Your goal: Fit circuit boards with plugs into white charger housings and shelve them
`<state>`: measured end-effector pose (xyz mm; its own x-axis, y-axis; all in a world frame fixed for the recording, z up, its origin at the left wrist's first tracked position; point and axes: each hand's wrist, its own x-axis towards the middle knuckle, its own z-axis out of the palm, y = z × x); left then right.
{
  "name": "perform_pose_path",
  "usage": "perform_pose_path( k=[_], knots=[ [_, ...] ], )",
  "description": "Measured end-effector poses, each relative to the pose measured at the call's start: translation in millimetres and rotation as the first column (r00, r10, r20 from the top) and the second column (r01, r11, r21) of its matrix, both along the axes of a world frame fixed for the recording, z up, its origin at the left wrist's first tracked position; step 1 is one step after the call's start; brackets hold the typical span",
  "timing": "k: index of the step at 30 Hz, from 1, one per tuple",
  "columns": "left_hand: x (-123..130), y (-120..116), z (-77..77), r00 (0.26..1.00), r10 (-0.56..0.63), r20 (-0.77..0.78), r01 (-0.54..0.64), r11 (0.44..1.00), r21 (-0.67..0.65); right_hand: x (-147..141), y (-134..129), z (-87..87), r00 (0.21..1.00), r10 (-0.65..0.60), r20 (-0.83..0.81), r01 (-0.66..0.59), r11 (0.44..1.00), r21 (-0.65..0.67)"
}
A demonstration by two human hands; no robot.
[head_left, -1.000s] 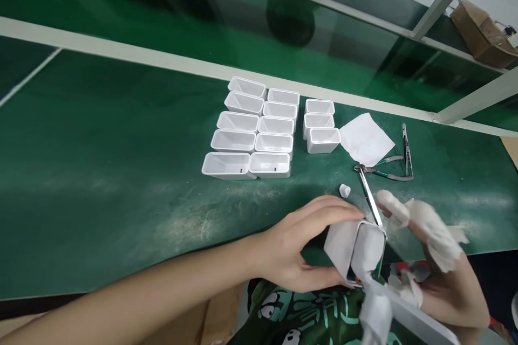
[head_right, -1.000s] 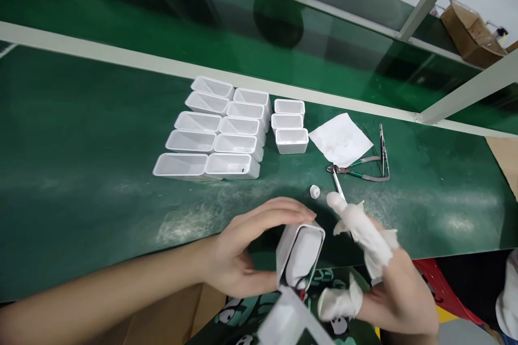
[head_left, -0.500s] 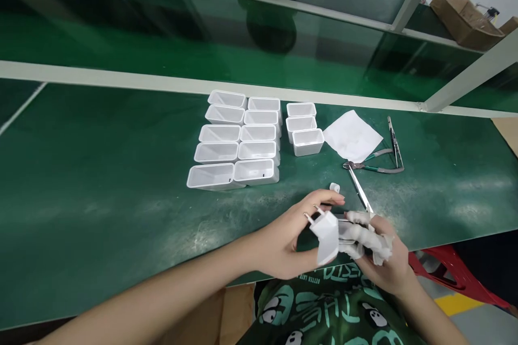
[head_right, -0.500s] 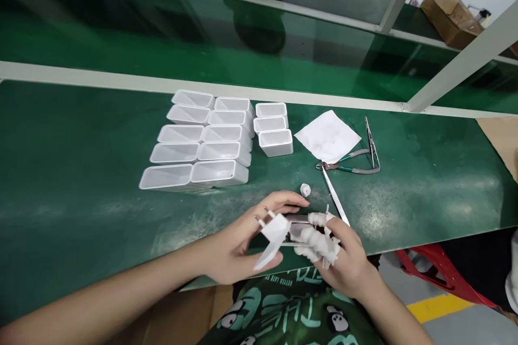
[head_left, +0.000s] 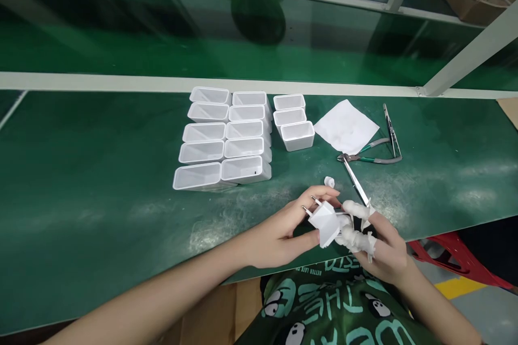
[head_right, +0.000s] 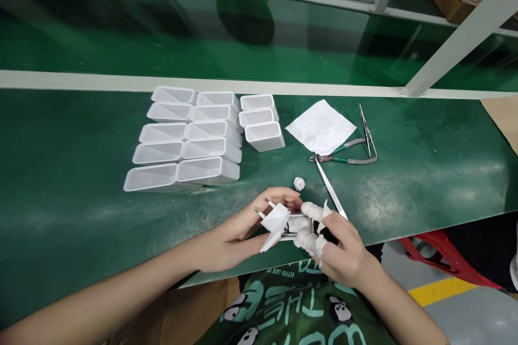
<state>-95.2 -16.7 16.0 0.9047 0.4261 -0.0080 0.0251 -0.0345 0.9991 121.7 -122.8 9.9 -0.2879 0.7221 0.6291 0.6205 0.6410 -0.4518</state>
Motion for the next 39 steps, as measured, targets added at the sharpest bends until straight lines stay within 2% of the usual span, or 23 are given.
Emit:
perform_pose_path(
  k=[2,5,7,11,14,18,22,27,30,35,39],
  knots=[
    [1.2,-0.9,1.8,0.999,0.041,0.032,-0.042,0.999,0.032,0.6,0.5,0.2,1.0,0.002,0.001,-0.002,0.999,-0.04],
    [4.1,-4.0,6.0,0.976,0.148,0.158,-0.163,0.982,0.09,-0.7,1.9,0.7,0.999,-0.013,-0.051,0.006,0.989,-0.145],
    [6.7,-7.0,8.9,0.953,0.222,0.208,-0.242,0.968,0.073,-2.3,3.3,1.8,0.994,-0.01,-0.105,-0.009,0.984,-0.178],
    [11.4,-12.4,12.3,0.932,0.32,0.17,-0.327,0.945,0.014,-4.1,4.9,3.9,0.996,0.001,-0.093,-0.017,0.985,-0.171],
    [12.1,-15.1,10.9,0.926,0.311,0.216,-0.327,0.944,0.043,-3.4,4.8,3.8,0.997,-0.02,-0.078,0.005,0.982,-0.187],
    [10.1,-18.2,9.9,0.908,0.402,0.118,-0.412,0.909,0.067,-2.8,4.4,3.7,0.993,-0.018,-0.113,-0.004,0.982,-0.189],
    [9.4,-19.2,16.5,0.93,0.358,0.086,-0.356,0.934,-0.035,-3.0,3.9,3.0,0.989,-0.029,-0.142,-0.001,0.979,-0.205],
    [12.5,-20.4,16.8,0.89,0.347,0.297,-0.356,0.934,-0.024,-0.6,2.0,-0.5,0.987,-0.028,-0.156,-0.002,0.982,-0.19],
    [15.3,-21.4,11.6,0.865,0.356,0.353,-0.382,0.924,0.003,0.5,1.7,-1.4,0.988,-0.024,-0.151,-0.007,0.979,-0.203],
    [17.3,-20.6,10.6,0.836,0.386,0.391,-0.463,0.877,0.125,-1.0,3.0,-0.2,0.99,-0.038,-0.135,0.016,0.986,-0.166],
    [15.5,-16.6,13.6,0.87,0.349,0.348,-0.451,0.849,0.275,-1.0,4.0,1.5,0.994,-0.025,-0.106,0.01,0.989,-0.147]
  ],
)
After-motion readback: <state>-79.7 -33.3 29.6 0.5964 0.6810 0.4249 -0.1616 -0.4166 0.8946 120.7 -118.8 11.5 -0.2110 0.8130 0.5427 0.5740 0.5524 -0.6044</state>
